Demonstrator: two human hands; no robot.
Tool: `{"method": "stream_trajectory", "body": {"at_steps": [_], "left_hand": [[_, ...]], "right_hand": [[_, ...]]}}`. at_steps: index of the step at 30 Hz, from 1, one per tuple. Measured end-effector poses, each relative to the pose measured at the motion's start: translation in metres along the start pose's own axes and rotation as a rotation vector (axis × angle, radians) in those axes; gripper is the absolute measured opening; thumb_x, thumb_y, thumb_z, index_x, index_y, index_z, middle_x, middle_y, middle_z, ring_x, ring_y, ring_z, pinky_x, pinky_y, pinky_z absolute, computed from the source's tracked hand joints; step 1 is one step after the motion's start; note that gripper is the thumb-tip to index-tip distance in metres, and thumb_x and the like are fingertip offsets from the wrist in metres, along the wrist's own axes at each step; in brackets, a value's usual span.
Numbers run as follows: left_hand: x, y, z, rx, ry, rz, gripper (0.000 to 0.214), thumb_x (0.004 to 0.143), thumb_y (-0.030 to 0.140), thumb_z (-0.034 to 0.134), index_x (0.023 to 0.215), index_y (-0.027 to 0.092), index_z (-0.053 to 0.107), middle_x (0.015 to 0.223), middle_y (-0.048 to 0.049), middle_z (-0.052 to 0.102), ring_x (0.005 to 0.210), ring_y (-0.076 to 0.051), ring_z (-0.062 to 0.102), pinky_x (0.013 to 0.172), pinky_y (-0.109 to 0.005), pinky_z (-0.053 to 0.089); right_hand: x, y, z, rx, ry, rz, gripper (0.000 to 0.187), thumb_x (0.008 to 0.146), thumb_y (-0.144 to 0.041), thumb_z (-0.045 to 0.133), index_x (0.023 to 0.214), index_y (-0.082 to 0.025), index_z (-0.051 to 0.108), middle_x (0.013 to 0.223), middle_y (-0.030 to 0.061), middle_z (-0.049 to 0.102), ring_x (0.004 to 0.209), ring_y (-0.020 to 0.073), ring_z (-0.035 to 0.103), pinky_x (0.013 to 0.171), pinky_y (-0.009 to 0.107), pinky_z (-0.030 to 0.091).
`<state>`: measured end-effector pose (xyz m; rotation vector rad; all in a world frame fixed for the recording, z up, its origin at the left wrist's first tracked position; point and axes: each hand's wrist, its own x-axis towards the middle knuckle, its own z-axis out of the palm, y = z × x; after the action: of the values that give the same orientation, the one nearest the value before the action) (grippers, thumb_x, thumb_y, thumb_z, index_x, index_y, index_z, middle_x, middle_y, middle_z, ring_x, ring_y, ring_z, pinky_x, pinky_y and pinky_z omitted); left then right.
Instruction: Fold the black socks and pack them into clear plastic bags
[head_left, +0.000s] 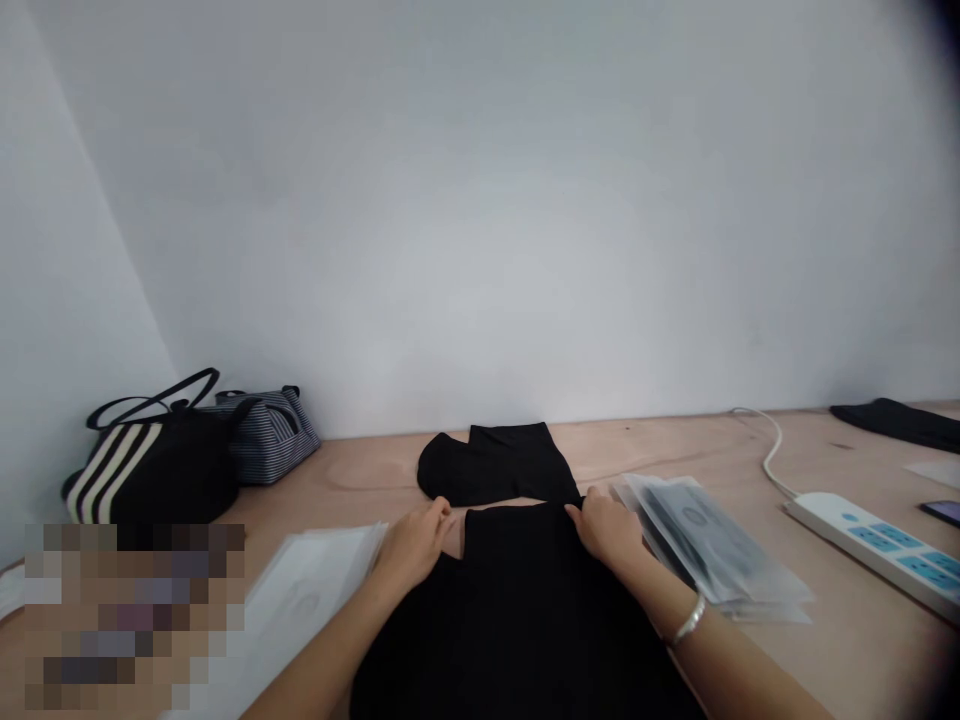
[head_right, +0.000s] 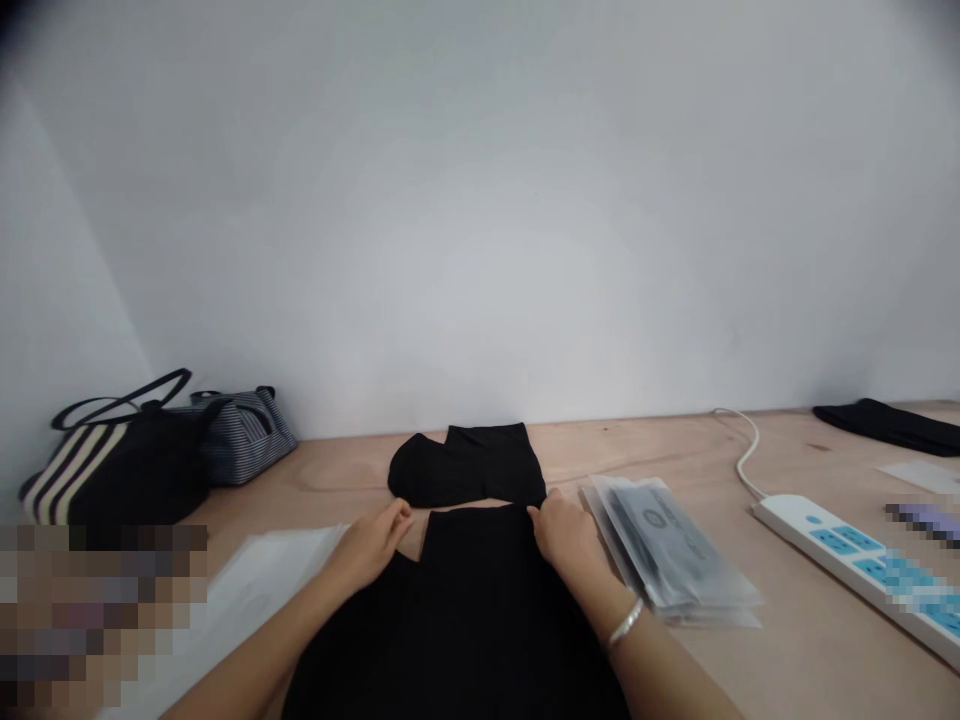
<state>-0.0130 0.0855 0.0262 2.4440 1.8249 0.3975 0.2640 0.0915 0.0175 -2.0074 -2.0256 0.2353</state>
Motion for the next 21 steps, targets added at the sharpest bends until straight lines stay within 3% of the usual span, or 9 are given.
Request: {"method": "stream_trajectory", "body": {"at_steps": [2, 4, 6, 8, 11, 14, 17, 21], "left_hand": [[-0.012, -0.012, -0.014, 0.004, -0.03, 0.1, 0.015, 0.084, 0.026, 0.043, 0.095, 0.023, 0.053, 0.099, -0.0024, 0.058, 0.095, -0.019, 0.052, 0.081, -0.029, 0.036], [-0.018, -0.022, -0.021, 0.014, -0.064, 0.16, 0.019, 0.076, 0.022, 0.054, 0.094, 0.025, 0.056, 0.1, -0.0002, 0.057, 0.097, -0.018, 0.051, 0.084, -0.028, 0.036], [-0.019, -0.028, -0.023, 0.031, -0.083, 0.174, 0.02, 0.071, 0.019, 0.057, 0.09, 0.024, 0.058, 0.095, 0.0004, 0.058, 0.093, -0.018, 0.052, 0.08, -0.027, 0.038], [-0.016, -0.028, -0.022, 0.059, -0.067, 0.149, 0.019, 0.07, 0.015, 0.055, 0.087, 0.022, 0.059, 0.092, -0.0018, 0.059, 0.09, -0.02, 0.054, 0.079, -0.03, 0.039], [-0.019, -0.013, -0.018, 0.1, 0.025, 0.092, 0.033, 0.076, 0.012, 0.046, 0.107, 0.018, 0.054, 0.109, -0.0101, 0.055, 0.102, -0.026, 0.049, 0.086, -0.04, 0.035], [-0.041, 0.011, -0.011, 0.067, 0.043, 0.134, 0.039, 0.087, 0.025, 0.038, 0.126, 0.024, 0.04, 0.127, -0.0083, 0.045, 0.115, -0.024, 0.041, 0.095, -0.041, 0.03], [-0.071, 0.027, 0.0, -0.037, -0.13, 0.255, 0.052, 0.087, 0.048, 0.036, 0.135, 0.032, 0.023, 0.14, -0.0068, 0.03, 0.127, -0.029, 0.026, 0.099, -0.05, 0.024], [-0.09, 0.023, 0.007, -0.082, -0.281, 0.347, 0.069, 0.079, 0.061, 0.04, 0.136, 0.035, 0.011, 0.145, -0.0083, 0.014, 0.129, -0.036, 0.011, 0.098, -0.061, 0.014]], "right_hand": [[-0.02, -0.009, 0.0, -0.04, 0.059, -0.05, 0.037, 0.09, -0.034, 0.03, 0.106, -0.007, 0.051, 0.106, 0.0247, 0.052, 0.105, 0.0349, 0.045, 0.084, 0.049, 0.034], [-0.041, -0.015, 0.004, -0.058, 0.049, -0.238, 0.041, 0.088, -0.041, 0.033, 0.109, -0.01, 0.051, 0.117, 0.022, 0.048, 0.114, 0.0351, 0.038, 0.091, 0.05, 0.028], [-0.058, -0.015, 0.011, -0.045, -0.071, -0.472, 0.054, 0.084, -0.054, 0.037, 0.122, -0.016, 0.045, 0.131, 0.0176, 0.038, 0.123, 0.0358, 0.026, 0.096, 0.053, 0.022], [-0.069, -0.011, 0.017, -0.012, -0.22, -0.602, 0.068, 0.079, -0.062, 0.037, 0.135, -0.024, 0.027, 0.142, 0.013, 0.022, 0.128, 0.0367, 0.013, 0.097, 0.06, 0.015], [-0.076, -0.004, 0.02, 0.037, -0.299, -0.627, 0.069, 0.081, -0.061, 0.035, 0.138, -0.031, 0.009, 0.145, 0.0095, 0.009, 0.129, 0.0356, 0.002, 0.095, 0.066, 0.006], [-0.078, -0.002, 0.017, 0.076, -0.262, -0.638, 0.068, 0.082, -0.058, 0.035, 0.137, -0.033, 0.004, 0.145, 0.0086, 0.004, 0.129, 0.0349, -0.001, 0.093, 0.068, 0.002], [-0.082, -0.004, 0.013, 0.078, -0.267, -0.697, 0.069, 0.081, -0.059, 0.038, 0.137, -0.034, 0.005, 0.144, 0.0099, 0.005, 0.128, 0.0368, 0.001, 0.09, 0.07, 0.001], [-0.088, -0.002, 0.009, 0.079, -0.283, -0.779, 0.073, 0.077, -0.062, 0.041, 0.137, -0.034, 0.01, 0.143, 0.0116, 0.01, 0.128, 0.0394, 0.007, 0.088, 0.072, 0.001]]}}
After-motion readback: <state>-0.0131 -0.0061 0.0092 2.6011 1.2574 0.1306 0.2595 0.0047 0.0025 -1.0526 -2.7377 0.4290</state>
